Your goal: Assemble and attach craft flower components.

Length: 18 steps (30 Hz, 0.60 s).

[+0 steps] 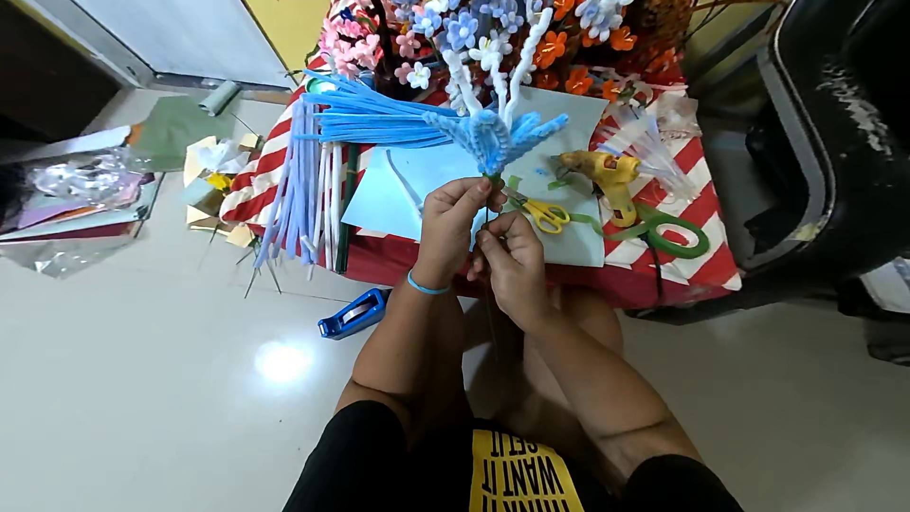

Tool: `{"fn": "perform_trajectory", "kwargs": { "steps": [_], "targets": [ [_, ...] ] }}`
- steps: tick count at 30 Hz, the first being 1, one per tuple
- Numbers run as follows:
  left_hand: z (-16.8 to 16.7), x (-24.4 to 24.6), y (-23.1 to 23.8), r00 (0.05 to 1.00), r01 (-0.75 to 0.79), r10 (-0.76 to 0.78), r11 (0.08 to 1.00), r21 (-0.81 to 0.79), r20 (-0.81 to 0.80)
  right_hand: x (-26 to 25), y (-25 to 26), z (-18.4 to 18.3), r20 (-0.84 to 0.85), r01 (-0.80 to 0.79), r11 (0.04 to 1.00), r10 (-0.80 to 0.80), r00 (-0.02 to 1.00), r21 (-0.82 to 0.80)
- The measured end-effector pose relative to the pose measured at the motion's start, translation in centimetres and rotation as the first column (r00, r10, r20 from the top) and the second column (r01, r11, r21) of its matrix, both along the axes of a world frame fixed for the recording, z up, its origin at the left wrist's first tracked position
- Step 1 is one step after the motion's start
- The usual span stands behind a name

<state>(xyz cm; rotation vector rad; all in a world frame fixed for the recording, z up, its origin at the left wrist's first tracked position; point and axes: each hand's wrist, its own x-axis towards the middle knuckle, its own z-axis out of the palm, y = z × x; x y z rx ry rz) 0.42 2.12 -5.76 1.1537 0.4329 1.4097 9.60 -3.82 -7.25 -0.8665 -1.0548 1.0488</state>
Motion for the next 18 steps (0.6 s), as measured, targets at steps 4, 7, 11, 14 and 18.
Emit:
{"fn": "perform_trajectory", "kwargs": {
  "steps": [4,7,11,14,18],
  "targets": [
    [0.0,0.0,-0.3,0.999,0.008,-0.010,0.999,-0.035,-0.053,0.0,0.2,-0.2,0.029,0.011,1.000,-0.011,1.000,0.004],
    [0.2,0.0,-0.6,0.992,-0.010,0.000,0.996,-0.084,-0.124,0.2,0.5,-0.5,0.052,0.014,0.999,-0.016,0.999,0.049],
    [-0.1,0.1,-0.5,0.957,-0.108,0.131,0.989,0.100,-0.259,0.6,0.4,0.0,0.055,0.019,0.999,-0.021,0.998,0.032],
    [-0.1,0.5,-0.5,0.962,-0.112,0.133,0.989,0.097,-0.240,0.8,0.6,0.0,0.038,0.043,0.998,-0.044,0.998,0.034],
    [-0.2,0.9,-0.7,0.966,-0.121,0.140,0.988,0.099,-0.218,1.1,1.0,-0.2,0.046,0.074,0.997,-0.076,0.996,0.034]
  ]
}}
